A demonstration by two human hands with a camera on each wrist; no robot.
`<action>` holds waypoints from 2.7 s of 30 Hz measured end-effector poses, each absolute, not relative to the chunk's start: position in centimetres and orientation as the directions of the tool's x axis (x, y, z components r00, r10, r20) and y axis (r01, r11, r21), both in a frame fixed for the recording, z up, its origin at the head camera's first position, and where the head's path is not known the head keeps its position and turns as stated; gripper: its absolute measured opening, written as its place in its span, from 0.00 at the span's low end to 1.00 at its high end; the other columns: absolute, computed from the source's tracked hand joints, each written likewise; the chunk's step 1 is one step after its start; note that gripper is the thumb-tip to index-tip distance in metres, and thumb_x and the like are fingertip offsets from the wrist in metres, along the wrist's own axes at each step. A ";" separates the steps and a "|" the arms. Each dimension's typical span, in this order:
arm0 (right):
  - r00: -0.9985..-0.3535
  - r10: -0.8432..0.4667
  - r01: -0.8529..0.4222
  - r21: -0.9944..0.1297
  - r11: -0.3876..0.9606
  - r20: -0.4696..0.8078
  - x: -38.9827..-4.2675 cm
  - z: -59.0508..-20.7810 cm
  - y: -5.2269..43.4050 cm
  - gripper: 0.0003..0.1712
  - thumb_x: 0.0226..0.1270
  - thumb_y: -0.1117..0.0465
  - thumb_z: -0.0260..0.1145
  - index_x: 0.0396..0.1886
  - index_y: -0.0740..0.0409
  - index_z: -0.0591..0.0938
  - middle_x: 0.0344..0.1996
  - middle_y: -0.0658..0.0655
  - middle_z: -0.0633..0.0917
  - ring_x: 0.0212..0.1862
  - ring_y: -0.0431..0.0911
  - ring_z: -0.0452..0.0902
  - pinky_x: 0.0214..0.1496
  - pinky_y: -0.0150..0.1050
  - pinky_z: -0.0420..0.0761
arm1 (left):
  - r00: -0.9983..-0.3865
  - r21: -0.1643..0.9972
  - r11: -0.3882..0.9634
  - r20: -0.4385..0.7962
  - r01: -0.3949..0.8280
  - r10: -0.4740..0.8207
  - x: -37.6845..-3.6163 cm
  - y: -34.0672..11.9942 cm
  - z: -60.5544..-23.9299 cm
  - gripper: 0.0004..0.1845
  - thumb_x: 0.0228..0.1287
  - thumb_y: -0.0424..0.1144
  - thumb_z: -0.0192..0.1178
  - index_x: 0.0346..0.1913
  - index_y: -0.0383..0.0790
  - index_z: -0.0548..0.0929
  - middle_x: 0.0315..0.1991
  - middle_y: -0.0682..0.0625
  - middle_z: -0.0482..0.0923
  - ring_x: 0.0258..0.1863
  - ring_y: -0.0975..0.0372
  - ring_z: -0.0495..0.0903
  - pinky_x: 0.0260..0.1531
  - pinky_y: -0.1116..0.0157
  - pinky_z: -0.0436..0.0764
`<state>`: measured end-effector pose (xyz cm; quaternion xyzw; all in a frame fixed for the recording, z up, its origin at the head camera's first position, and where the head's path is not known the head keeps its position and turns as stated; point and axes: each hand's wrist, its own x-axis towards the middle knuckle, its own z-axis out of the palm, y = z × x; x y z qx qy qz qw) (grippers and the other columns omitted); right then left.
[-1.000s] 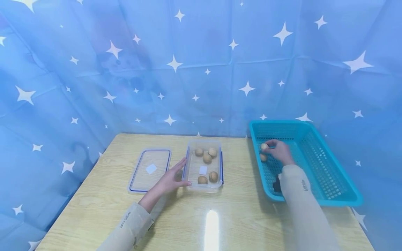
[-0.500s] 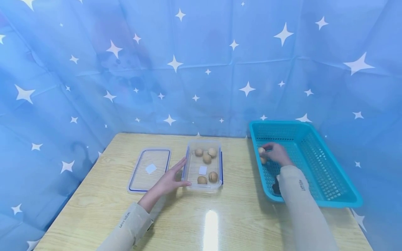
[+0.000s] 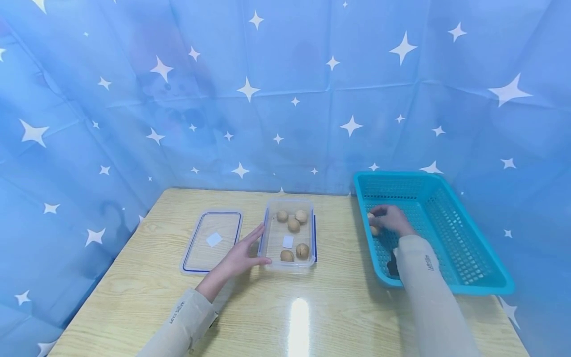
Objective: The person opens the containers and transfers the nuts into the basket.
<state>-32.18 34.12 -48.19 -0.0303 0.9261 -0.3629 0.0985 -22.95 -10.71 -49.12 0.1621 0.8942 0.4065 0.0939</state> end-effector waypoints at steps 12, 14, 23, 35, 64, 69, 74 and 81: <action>-0.982 -0.119 0.026 -0.734 0.679 -0.145 -31.7 -45.6 33.4 0.35 0.80 0.48 0.51 0.72 0.71 0.64 0.68 0.78 0.66 0.62 0.72 0.72 0.64 0.66 0.74 | -0.924 0.775 0.594 -0.032 0.218 0.380 -22.8 -10.7 -48.9 0.52 0.59 0.47 0.72 0.79 0.41 0.52 0.82 0.46 0.45 0.79 0.44 0.50 0.77 0.41 0.54; -0.986 -0.115 0.016 -0.744 0.668 -0.124 -31.7 -45.2 33.2 0.36 0.80 0.47 0.51 0.72 0.71 0.64 0.69 0.78 0.66 0.63 0.72 0.71 0.65 0.66 0.74 | -0.925 0.775 0.595 -0.034 0.215 0.378 -22.8 -10.7 -48.8 0.52 0.59 0.47 0.72 0.79 0.41 0.52 0.82 0.47 0.44 0.79 0.45 0.50 0.77 0.42 0.54; -0.997 -0.082 -0.060 -0.753 0.655 0.008 -31.5 -43.0 32.1 0.35 0.78 0.44 0.53 0.70 0.66 0.68 0.66 0.74 0.72 0.63 0.68 0.72 0.63 0.66 0.76 | -0.928 0.764 0.611 -0.043 0.209 0.371 -22.8 -10.5 -48.7 0.52 0.58 0.48 0.72 0.79 0.43 0.52 0.82 0.50 0.44 0.79 0.46 0.50 0.77 0.43 0.54; -0.993 -0.076 -0.115 -0.728 0.676 0.086 -30.8 -39.7 29.3 0.33 0.76 0.45 0.57 0.69 0.63 0.71 0.66 0.71 0.73 0.67 0.67 0.69 0.67 0.67 0.71 | -0.927 0.751 0.625 -0.045 0.214 0.371 -22.9 -10.7 -48.7 0.53 0.58 0.50 0.72 0.79 0.42 0.52 0.82 0.48 0.44 0.79 0.45 0.51 0.77 0.43 0.55; -0.974 -0.210 -0.197 -0.776 0.599 0.085 -27.8 -39.4 22.3 0.27 0.76 0.50 0.60 0.65 0.62 0.74 0.63 0.68 0.78 0.62 0.62 0.76 0.62 0.60 0.79 | -0.930 0.752 0.626 -0.049 0.206 0.365 -23.0 -10.7 -48.8 0.52 0.59 0.48 0.71 0.80 0.44 0.52 0.82 0.48 0.44 0.79 0.45 0.51 0.77 0.42 0.56; -0.972 -0.226 -0.183 -0.801 0.570 0.061 -27.1 -39.9 21.2 0.25 0.75 0.53 0.61 0.65 0.61 0.74 0.63 0.66 0.78 0.63 0.61 0.77 0.62 0.59 0.80 | -0.930 0.756 0.623 -0.053 0.201 0.364 -23.0 -10.7 -48.9 0.52 0.58 0.48 0.72 0.80 0.45 0.52 0.82 0.49 0.44 0.79 0.45 0.50 0.77 0.42 0.55; -0.966 -0.247 -0.202 -0.812 0.548 0.073 -26.3 -40.5 20.3 0.24 0.75 0.54 0.62 0.64 0.60 0.75 0.62 0.66 0.79 0.63 0.61 0.77 0.62 0.57 0.81 | -0.930 0.751 0.627 -0.049 0.205 0.363 -22.9 -10.7 -49.0 0.52 0.58 0.49 0.71 0.80 0.46 0.52 0.82 0.50 0.44 0.79 0.46 0.50 0.77 0.43 0.54; -0.949 -0.299 -0.245 -0.842 0.480 0.106 -25.7 -41.8 19.1 0.23 0.75 0.58 0.61 0.64 0.66 0.75 0.62 0.68 0.79 0.62 0.64 0.77 0.62 0.58 0.81 | -0.930 0.753 0.624 -0.042 0.211 0.366 -23.0 -10.8 -48.9 0.52 0.58 0.50 0.72 0.80 0.45 0.52 0.82 0.49 0.44 0.79 0.45 0.51 0.77 0.42 0.55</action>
